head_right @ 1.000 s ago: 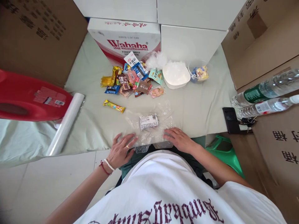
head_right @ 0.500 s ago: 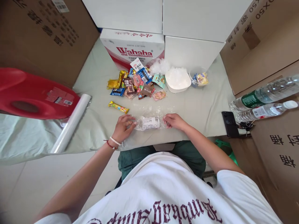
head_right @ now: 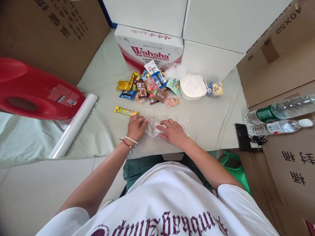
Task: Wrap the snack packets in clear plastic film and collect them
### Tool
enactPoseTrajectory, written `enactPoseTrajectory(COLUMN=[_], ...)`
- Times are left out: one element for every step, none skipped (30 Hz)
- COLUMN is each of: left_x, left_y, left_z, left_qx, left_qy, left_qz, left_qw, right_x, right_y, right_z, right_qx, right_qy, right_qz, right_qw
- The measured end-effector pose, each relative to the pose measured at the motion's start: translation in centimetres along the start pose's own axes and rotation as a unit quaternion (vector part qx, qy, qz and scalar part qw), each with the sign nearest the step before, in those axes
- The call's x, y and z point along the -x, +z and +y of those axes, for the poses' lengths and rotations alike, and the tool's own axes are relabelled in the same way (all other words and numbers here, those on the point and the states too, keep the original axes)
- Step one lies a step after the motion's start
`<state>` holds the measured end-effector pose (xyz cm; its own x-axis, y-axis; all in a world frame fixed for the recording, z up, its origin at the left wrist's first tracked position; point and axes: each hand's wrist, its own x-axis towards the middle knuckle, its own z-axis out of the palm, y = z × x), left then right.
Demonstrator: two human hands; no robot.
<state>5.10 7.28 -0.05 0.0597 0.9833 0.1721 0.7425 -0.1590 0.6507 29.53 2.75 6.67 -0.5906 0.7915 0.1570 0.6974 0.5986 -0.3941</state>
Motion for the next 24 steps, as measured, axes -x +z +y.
enactPoseTrajectory(left_x=[0.1, 0.3, 0.7, 1.4, 2.3, 3.3, 4.5, 5.6, 6.7, 7.6, 8.3, 8.7, 8.8, 8.7, 8.3, 7.8, 7.3, 6.8, 6.4, 6.0, 5.8, 5.7, 5.7, 5.7], left_y=[-0.2, -0.6, -1.0, -1.4, -1.9, -2.3, -2.5, -2.7, -2.6, -2.5, -2.1, -1.7, -1.2, -0.8, -0.3, 0.0, 0.2, 0.4, 0.5, 0.5, 0.4, 0.3, 0.3, 0.2], left_z=[0.0, 0.1, 0.3, 0.6, 0.9, 1.4, 1.9, 2.5, 3.0, 3.5, 4.0, 4.4, 4.7, 5.0, 5.2, 5.4, 5.5, 5.6, 5.7, 5.7, 5.8, 5.8, 5.9, 6.0], left_qx=[0.005, 0.007, 0.006, 0.0, -0.008, -0.018, -0.028, -0.037, -0.045, -0.051, -0.053, -0.055, -0.056, -0.058, -0.061, -0.067, -0.072, -0.076, -0.078, -0.079, -0.08, -0.082, -0.085, -0.088], left_qy=[0.002, 0.004, 0.006, 0.011, 0.02, 0.034, 0.054, 0.083, 0.12, 0.158, 0.195, 0.223, 0.237, 0.236, 0.222, 0.202, 0.181, 0.162, 0.151, 0.148, 0.149, 0.153, 0.159, 0.166], left_qz=[0.023, 0.055, 0.097, 0.142, 0.186, 0.223, 0.249, 0.257, 0.25, 0.227, 0.192, 0.152, 0.112, 0.077, 0.05, 0.028, 0.011, -0.003, -0.013, -0.021, -0.025, -0.027, -0.027, -0.027], left_qw=[1.0, 0.998, 0.995, 0.99, 0.982, 0.974, 0.967, 0.962, 0.96, 0.96, 0.96, 0.961, 0.963, 0.967, 0.972, 0.977, 0.981, 0.984, 0.985, 0.986, 0.985, 0.984, 0.983, 0.982], right_x=[-0.3, -0.6, -0.8, -0.9, -0.9, -0.9, -0.9, -0.9, -0.9, -0.9, -1.0, -0.9, -0.9, -0.8, -0.8, -0.7, -0.6, -0.7, -0.8, -1.1, -1.5, -2.1, -2.8, -3.7], right_y=[0.8, 1.5, 2.2, 2.6, 2.9, 3.1, 3.1, 3.0, 2.8, 2.7, 2.7, 2.7, 2.7, 2.8, 2.8, 2.9, 2.8, 2.6, 2.3, 1.9, 1.4, 0.9, 0.4, 0.0], right_z=[0.1, 0.3, 0.6, 0.9, 1.2, 1.4, 1.5, 1.6, 1.6, 1.5, 1.4, 1.3, 1.2, 1.2, 1.3, 1.4, 1.7, 2.0, 2.5, 3.1, 3.7, 4.5, 5.2, 5.9], right_qx=[-0.003, -0.013, -0.03, -0.053, -0.078, -0.101, -0.12, -0.133, -0.141, -0.145, -0.145, -0.145, -0.145, -0.148, -0.153, -0.16, -0.169, -0.179, -0.187, -0.189, -0.182, -0.165, -0.14, -0.114], right_qy=[0.005, 0.019, 0.035, 0.049, 0.059, 0.064, 0.065, 0.064, 0.063, 0.062, 0.062, 0.063, 0.064, 0.065, 0.066, 0.068, 0.073, 0.083, 0.1, 0.123, 0.146, 0.167, 0.183, 0.195], right_qz=[-0.013, -0.014, -0.006, 0.007, 0.02, 0.032, 0.04, 0.043, 0.043, 0.041, 0.04, 0.04, 0.039, 0.039, 0.039, 0.038, 0.035, 0.033, 0.033, 0.04, 0.052, 0.068, 0.082, 0.088], right_qw=[1.0, 1.0, 0.999, 0.997, 0.995, 0.992, 0.99, 0.988, 0.987, 0.987, 0.987, 0.987, 0.987, 0.986, 0.985, 0.984, 0.982, 0.98, 0.977, 0.974, 0.971, 0.97, 0.97, 0.97])
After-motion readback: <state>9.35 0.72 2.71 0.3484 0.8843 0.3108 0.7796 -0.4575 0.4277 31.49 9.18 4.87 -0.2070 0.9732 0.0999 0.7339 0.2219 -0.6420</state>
